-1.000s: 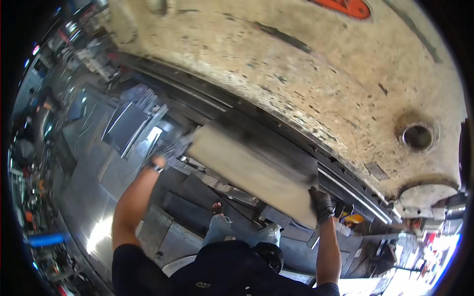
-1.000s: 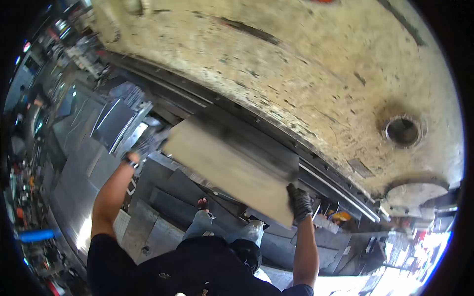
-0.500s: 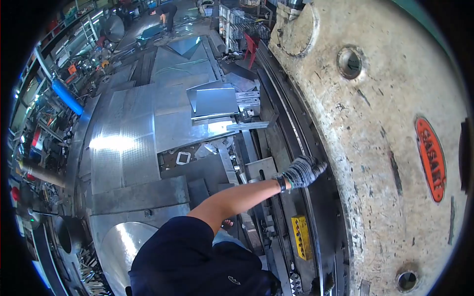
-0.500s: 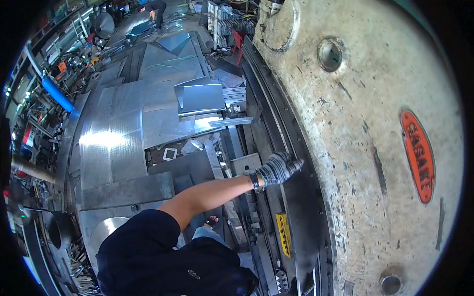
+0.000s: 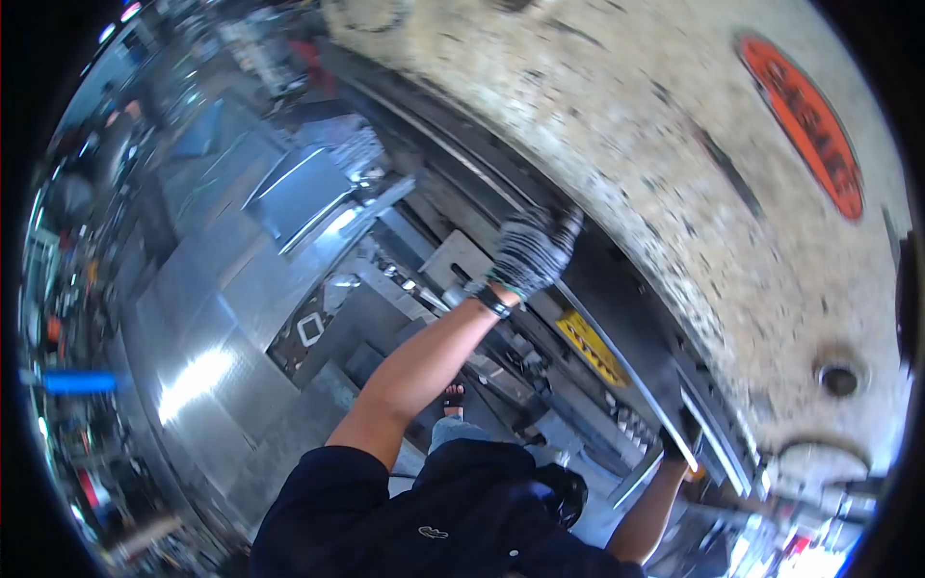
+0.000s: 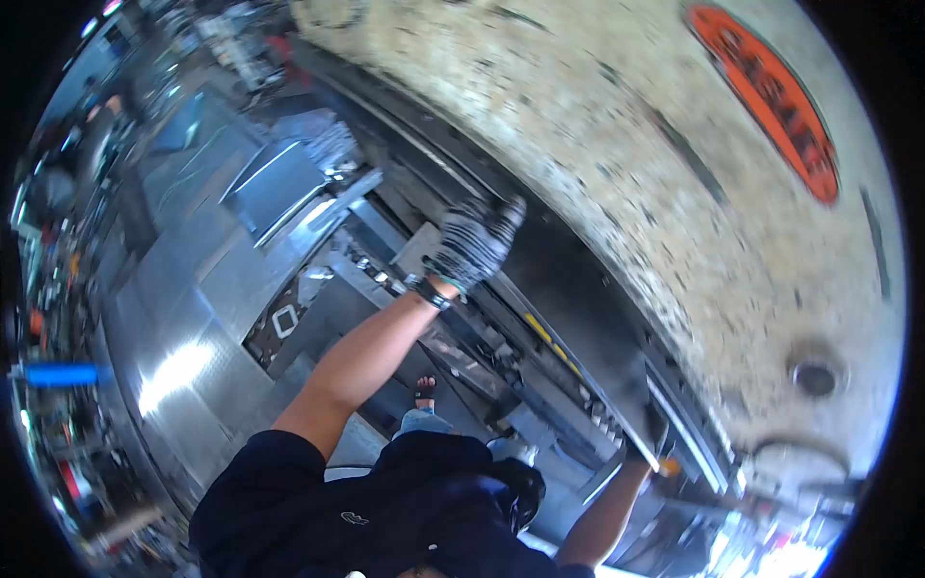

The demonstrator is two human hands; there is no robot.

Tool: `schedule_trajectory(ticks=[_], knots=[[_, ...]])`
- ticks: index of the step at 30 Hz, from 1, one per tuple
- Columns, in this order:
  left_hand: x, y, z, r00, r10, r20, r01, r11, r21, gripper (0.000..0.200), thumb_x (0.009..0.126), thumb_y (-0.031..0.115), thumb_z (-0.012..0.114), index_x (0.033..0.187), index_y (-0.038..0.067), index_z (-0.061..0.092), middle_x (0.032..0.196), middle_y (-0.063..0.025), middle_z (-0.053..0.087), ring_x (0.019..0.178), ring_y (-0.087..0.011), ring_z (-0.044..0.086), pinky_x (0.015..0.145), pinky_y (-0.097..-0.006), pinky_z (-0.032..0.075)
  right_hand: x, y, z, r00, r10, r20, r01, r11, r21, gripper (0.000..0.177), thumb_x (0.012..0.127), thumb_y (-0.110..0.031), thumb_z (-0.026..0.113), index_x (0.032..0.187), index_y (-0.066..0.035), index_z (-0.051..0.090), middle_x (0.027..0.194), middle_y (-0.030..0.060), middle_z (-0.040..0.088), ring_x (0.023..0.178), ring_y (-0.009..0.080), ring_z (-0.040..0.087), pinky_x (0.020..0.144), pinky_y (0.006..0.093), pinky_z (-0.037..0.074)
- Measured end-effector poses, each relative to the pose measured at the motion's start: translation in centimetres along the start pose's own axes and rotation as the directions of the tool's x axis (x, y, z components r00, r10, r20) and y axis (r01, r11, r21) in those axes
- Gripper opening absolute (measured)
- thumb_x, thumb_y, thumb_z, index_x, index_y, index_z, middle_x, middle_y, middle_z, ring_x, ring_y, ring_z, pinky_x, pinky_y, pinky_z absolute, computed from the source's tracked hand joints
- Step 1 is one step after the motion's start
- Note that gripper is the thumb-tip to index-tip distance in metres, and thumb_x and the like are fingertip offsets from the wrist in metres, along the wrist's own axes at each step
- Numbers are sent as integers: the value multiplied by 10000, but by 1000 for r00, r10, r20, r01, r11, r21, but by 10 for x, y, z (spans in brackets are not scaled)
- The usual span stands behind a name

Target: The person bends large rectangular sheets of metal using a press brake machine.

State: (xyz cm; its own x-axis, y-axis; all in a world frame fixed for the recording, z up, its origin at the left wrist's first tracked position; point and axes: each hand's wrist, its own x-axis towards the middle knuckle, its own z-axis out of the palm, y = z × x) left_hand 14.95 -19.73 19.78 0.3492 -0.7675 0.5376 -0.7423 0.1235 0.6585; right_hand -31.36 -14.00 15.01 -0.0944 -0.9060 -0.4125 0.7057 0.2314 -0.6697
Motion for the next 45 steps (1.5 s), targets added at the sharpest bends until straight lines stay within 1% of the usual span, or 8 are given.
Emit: schedule_trajectory(ticks=[3,20,28,30,31,33,35,45], knots=[[1,-5,14,996,-17,-85,7,993,-120,447,979,340,530,645,59,625,611,-188,610,605,-392,600,577,-489,472,127,-14,-220,982,30,185,-34,999,21,503,1010,-308,477,1413,-5,490,1435,164,516,1349,283,463,1164,386,315],[-31,-14,9,973,-181,-141,194,978,83,446,957,413,552,750,36,667,663,-179,631,612,-377,600,565,-503,464,231,45,-157,752,370,545,55,789,-612,424,958,-286,602,1280,-11,593,1159,65,608,1043,164,554,929,300,430],[-70,-95,18,979,-77,188,29,969,244,384,970,165,455,1315,50,579,1035,-179,699,876,-351,681,782,-417,551,85,39,-106,946,206,250,89,576,-812,385,932,-275,664,1214,-14,644,1021,16,655,891,105,599,811,258,487],[-78,-109,-8,757,-398,518,148,877,458,381,943,95,476,1300,64,607,1130,-139,707,994,-263,693,885,-360,547,17,23,-133,992,99,79,15,527,-850,376,925,-272,680,1198,-15,657,987,3,666,853,90,611,782,247,501],[-112,-186,19,828,-225,513,101,961,258,332,957,185,528,1236,57,654,1108,-153,711,955,-256,699,825,-364,545,18,45,-163,1000,29,3,-17,652,-758,348,918,-252,679,1175,-17,663,966,14,673,829,108,605,738,255,492],[-127,-143,-18,657,-504,560,663,741,-110,393,900,390,661,1047,35,740,1035,-154,725,929,-202,683,806,-345,521,-19,58,-151,996,89,18,-36,564,-825,350,909,-248,680,1176,-23,656,973,30,680,839,129,622,746,266,505],[-137,-136,-30,554,-615,561,682,722,118,386,866,338,701,1067,9,727,1026,-141,730,892,-203,662,823,-364,514,-59,70,-117,996,62,-62,-86,550,-831,329,901,-247,680,1156,-42,657,944,36,674,777,152,624,698,297,525],[-174,-142,-37,625,-510,591,726,657,-202,266,831,213,754,987,2,714,884,-89,723,783,-177,659,746,-327,532,-105,73,-115,966,36,-255,-226,593,-773,224,958,-305,633,866,-101,649,612,3,555,374,132,446,334,288,342]])
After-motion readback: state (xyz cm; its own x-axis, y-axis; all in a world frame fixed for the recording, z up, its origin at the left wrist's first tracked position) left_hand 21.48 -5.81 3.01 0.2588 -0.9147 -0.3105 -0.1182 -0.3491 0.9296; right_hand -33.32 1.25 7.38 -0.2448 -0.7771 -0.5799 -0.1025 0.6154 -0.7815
